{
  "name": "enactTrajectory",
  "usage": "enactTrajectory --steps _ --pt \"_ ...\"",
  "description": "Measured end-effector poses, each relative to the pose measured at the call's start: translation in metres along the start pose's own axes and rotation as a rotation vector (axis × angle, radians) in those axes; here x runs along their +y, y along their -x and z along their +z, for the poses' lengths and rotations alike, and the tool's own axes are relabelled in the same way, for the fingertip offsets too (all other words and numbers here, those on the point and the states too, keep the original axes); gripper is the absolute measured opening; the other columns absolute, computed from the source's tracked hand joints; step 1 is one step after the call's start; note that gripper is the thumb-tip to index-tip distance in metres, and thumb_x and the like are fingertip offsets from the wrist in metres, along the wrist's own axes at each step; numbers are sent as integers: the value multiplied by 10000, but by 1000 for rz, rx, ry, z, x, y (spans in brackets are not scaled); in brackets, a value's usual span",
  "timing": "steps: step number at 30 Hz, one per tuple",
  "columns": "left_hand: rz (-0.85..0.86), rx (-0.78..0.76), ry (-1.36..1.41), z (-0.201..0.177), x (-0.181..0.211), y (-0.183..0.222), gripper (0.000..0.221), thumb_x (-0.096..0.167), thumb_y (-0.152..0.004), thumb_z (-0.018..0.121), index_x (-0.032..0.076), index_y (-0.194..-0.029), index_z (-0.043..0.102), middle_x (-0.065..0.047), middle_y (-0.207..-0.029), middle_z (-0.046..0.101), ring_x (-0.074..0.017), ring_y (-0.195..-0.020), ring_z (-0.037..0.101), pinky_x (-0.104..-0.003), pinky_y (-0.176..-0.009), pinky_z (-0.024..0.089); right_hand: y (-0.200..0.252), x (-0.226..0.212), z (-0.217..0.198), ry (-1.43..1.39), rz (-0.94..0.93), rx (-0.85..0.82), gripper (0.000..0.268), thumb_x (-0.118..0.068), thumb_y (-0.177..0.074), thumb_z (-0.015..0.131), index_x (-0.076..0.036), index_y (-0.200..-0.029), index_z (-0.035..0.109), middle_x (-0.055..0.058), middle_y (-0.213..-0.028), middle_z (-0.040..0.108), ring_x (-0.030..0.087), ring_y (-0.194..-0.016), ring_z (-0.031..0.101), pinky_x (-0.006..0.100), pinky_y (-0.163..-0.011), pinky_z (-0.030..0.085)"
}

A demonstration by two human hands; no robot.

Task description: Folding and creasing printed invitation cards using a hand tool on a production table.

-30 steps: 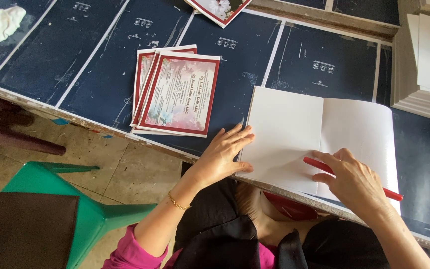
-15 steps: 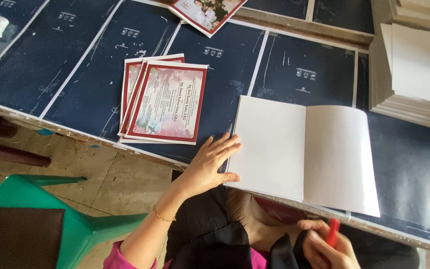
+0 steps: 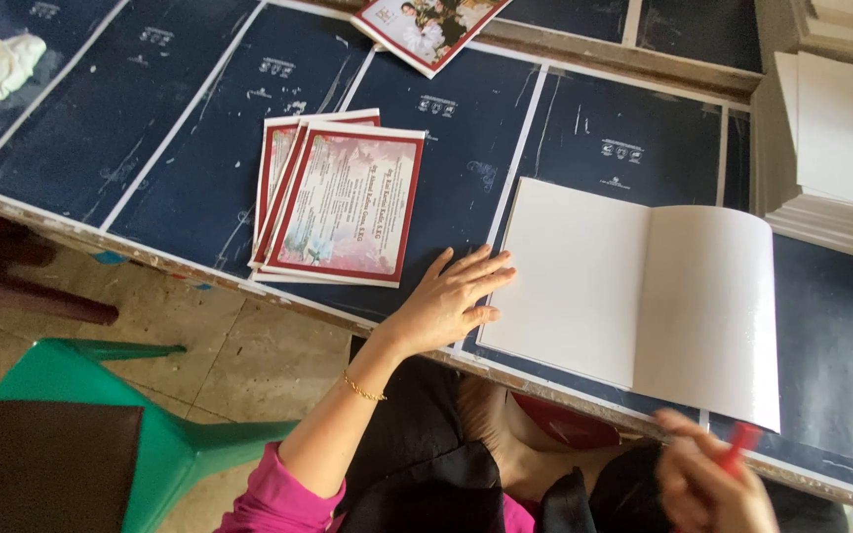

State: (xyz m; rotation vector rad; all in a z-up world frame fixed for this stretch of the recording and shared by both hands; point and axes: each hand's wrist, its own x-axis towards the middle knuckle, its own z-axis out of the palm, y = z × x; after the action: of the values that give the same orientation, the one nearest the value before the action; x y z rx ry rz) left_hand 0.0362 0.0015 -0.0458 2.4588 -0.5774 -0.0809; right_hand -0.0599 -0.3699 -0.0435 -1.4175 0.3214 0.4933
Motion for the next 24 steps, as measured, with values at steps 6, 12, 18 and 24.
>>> enactTrajectory --steps 6,12,18,24 --pt "-29 -26 64 -2 2 -5 574 245 -916 672 169 -1451 480 9 -1595 336 -198 -1508 206 -561 -1188 54 -10 -17 7 -86 -74 148 424 -36 -944 465 -116 -1359 496 257 -639 480 97 -325 149 235 -281 88" --pt "47 57 -3 -1 7 -7 651 275 -916 689 228 -1498 399 -16 -1567 414 -261 -1496 275 -613 -1174 83 -42 -56 72 1682 -632 150 594 69 -690 565 -304 -1152 546 22 -1368 465 247 -1106 579 315 -269 529" --pt "-125 -15 132 -10 19 -7 983 276 -906 705 235 -1610 21 -33 -1499 513 -271 -1491 282 -644 -1176 44 -83 -84 108 1415 -665 106 695 -208 -858 650 -262 -1515 429 157 -852 711 488 -770 669 616 -729 532" --pt "-134 -15 137 -8 17 -9 979 277 -921 684 270 -1612 -10 -123 -1377 615 -224 -1514 242 -605 -1186 31 -78 -109 140 1483 -311 38 697 -506 -799 738 -275 -1432 559 78 -1245 709 371 -1044 716 453 -865 582"
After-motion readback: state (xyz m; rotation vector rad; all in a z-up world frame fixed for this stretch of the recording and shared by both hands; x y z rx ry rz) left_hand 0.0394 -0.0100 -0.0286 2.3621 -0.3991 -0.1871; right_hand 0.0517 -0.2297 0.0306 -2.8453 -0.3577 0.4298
